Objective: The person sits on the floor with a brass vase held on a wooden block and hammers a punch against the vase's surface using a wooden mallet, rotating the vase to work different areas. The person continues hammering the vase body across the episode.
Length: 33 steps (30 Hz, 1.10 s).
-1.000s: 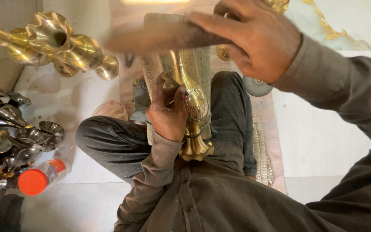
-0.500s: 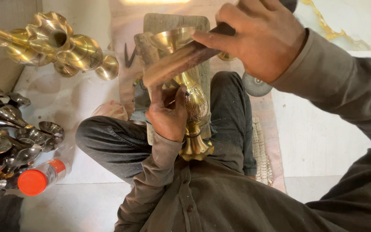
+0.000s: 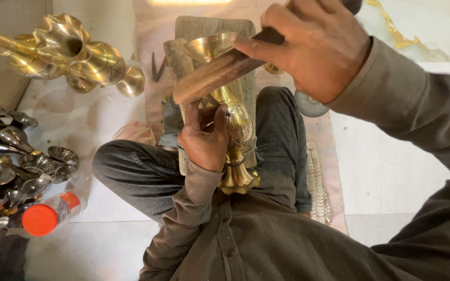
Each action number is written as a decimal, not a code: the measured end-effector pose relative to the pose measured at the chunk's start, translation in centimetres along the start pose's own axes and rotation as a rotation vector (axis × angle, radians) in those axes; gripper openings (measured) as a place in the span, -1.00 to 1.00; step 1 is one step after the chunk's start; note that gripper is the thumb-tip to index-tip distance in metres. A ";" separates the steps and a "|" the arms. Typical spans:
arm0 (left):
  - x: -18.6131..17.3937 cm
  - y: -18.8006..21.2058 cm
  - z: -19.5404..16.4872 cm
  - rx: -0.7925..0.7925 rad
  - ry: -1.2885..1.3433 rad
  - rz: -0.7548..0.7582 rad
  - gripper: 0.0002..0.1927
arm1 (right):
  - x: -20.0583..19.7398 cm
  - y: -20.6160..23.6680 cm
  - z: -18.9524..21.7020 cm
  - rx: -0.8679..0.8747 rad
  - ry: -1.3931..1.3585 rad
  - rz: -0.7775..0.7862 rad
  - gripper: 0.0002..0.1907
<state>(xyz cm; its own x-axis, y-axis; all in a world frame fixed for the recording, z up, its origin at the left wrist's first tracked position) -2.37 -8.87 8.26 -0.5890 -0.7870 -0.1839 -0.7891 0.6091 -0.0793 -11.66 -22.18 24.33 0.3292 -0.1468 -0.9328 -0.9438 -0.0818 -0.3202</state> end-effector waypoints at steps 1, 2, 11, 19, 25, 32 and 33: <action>0.0 0.0 0.0 0.004 -0.006 -0.001 -0.52 | -0.6 0.1 0.4 -0.038 0.019 -0.036 -0.54; 0.1 0.0 0.0 0.010 -0.009 0.000 -0.52 | -1.3 0.2 0.7 -0.074 0.043 -0.072 -0.57; 0.1 0.0 0.2 0.012 0.023 0.007 -0.55 | -0.6 -0.2 -1.1 0.162 -0.298 0.032 -0.40; 0.0 0.0 0.4 0.004 0.009 -0.007 -0.56 | -0.5 -0.1 0.3 -0.041 0.085 -0.064 -0.58; 0.0 0.1 0.2 0.007 0.021 -0.016 -0.56 | -0.2 0.4 -0.5 0.056 -0.135 -0.007 -0.45; 0.0 0.0 0.0 -0.007 0.023 0.003 -0.56 | -0.4 0.4 -0.4 0.059 -0.199 -0.012 -0.45; 0.0 0.1 -0.1 0.007 -0.002 -0.005 -0.56 | -0.3 0.4 -0.5 0.059 -0.212 0.004 -0.44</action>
<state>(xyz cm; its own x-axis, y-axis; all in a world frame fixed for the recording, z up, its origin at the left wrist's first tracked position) -2.43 -8.82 8.37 -0.5844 -0.7900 -0.1851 -0.7910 0.6056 -0.0871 -12.14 -22.65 24.52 0.3179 0.0636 -0.9460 -0.9472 -0.0230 -0.3199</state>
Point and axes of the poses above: each hand's wrist, its own y-axis away from the middle knuckle, its own x-axis out of the palm, z = x × y, the point moved 10 cm from there along -y, towards the middle knuckle
